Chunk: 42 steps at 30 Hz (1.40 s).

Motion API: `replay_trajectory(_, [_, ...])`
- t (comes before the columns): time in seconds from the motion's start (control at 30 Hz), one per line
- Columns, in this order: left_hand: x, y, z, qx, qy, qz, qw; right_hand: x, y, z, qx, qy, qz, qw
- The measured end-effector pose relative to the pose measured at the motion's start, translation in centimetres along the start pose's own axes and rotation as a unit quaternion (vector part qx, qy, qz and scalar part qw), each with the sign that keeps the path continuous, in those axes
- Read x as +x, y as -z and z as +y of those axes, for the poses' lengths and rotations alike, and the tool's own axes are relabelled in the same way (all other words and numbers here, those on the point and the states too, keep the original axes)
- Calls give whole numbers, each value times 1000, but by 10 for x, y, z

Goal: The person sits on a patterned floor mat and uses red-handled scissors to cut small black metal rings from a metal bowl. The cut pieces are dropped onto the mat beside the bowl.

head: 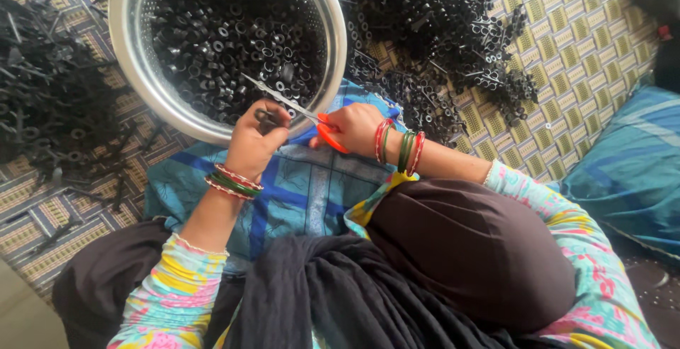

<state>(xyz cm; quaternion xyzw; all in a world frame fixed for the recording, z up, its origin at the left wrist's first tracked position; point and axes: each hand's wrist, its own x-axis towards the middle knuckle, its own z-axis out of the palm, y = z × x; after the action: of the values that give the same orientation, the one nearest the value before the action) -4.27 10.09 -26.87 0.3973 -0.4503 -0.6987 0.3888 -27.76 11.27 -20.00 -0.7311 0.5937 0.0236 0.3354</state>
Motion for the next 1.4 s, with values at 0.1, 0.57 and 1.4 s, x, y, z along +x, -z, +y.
replay_trajectory(0.1, [4, 7, 14, -59, 117, 34, 991, 1, 3, 1, 70, -8, -33, 997])
replay_trajectory(0.57, [9, 19, 28, -153, 19, 95, 984, 1, 19, -16, 70, 50, -32, 996])
replay_trajectory(1.4, [-11, 0, 23, 2, 0, 77, 997, -6, 9, -17, 146, 10, -106, 983])
